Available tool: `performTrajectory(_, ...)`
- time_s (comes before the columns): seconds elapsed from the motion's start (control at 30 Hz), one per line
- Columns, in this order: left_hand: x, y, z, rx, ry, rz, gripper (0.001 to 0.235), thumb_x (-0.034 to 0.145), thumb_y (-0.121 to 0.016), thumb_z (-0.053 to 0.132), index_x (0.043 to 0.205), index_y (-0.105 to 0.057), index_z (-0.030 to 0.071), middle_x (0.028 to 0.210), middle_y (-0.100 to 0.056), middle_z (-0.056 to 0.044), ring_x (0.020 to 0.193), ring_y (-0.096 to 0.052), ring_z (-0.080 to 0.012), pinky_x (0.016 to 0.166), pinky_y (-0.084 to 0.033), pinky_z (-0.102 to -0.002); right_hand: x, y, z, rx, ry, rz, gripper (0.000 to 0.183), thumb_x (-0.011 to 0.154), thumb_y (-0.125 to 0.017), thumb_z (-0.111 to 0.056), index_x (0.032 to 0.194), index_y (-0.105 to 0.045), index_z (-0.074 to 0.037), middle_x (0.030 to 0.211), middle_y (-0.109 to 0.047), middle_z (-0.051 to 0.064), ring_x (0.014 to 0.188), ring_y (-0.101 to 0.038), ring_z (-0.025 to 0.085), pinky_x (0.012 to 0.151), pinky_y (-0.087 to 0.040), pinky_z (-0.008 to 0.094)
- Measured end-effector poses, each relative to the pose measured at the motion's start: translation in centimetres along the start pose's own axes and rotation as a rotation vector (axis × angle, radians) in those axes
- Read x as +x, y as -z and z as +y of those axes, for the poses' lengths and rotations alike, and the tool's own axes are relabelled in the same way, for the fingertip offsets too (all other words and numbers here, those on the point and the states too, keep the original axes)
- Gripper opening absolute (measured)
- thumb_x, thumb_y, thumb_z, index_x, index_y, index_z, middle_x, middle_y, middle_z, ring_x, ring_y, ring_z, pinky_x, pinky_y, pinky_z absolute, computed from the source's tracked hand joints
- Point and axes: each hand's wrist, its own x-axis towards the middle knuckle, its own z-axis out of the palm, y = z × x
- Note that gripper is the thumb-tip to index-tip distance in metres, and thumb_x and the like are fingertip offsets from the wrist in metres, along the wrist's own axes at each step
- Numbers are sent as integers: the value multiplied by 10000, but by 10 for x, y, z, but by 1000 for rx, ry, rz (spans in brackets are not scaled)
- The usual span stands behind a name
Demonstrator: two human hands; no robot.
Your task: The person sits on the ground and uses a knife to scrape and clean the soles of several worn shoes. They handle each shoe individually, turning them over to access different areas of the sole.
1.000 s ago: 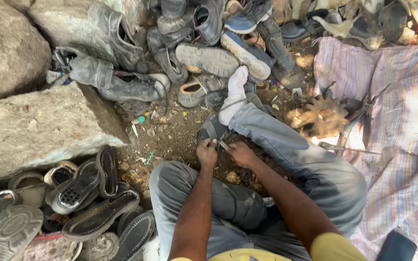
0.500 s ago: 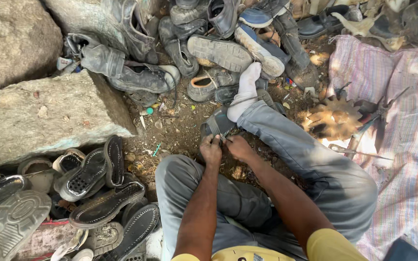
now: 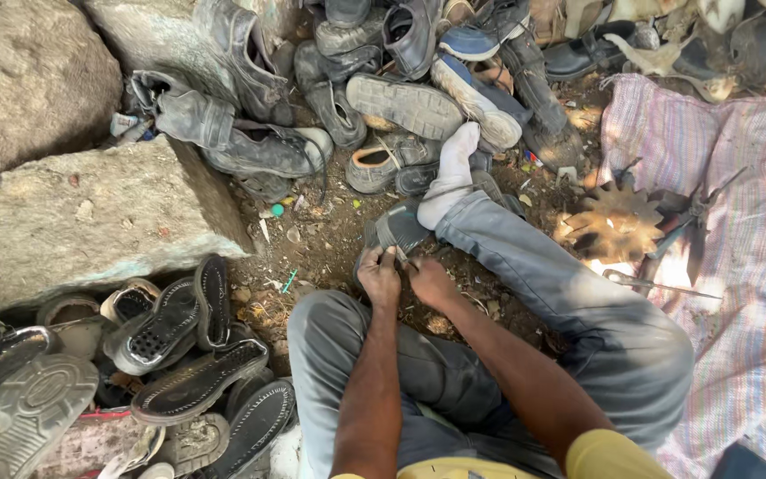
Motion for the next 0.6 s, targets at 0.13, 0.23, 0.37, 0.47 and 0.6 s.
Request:
performTrajectory(0.13,1,0,9,-76,224,32,153,900,-746,73,953,-685,-57,837,-625,-50,760,-547,-159,697,-476,-322,-51,19,19,27,5,-143,314,990,-605,-272,934,-688,25,791,-664,257,719,-669,429,671,-501,504)
performTrajectory(0.23,3,8,12,11,56,-9,172,915,-746,51,961,-662,-92,873,-614,-95,787,-553,-189,744,-467,-334,-36,12,17,54,-57,-136,303,984,-587,-258,927,-660,31,779,-658,271,717,-675,431,677,-516,514)
performTrajectory(0.37,2,8,14,-19,7,-55,185,902,-742,67,973,-682,-94,906,-647,-106,828,-591,-188,771,-488,-330,5,-18,13,63,44,13,268,983,-578,-219,955,-682,27,821,-671,284,767,-666,447,668,-520,530)
performTrajectory(0.47,23,12,10,-184,8,20,199,951,-688,83,1024,-659,-100,934,-655,-117,858,-604,-220,783,-508,-364,-2,-18,28,-3,66,28,311,1020,-575,-265,980,-695,19,789,-662,265,729,-648,409,639,-511,512)
performTrajectory(0.6,60,33,-9,-929,162,8,260,1047,-568,147,1184,-602,-72,1079,-648,-125,981,-616,-246,887,-520,-400,-79,30,60,-122,-126,-117,381,1083,-542,-354,1032,-703,-13,696,-648,210,606,-629,317,584,-494,468)
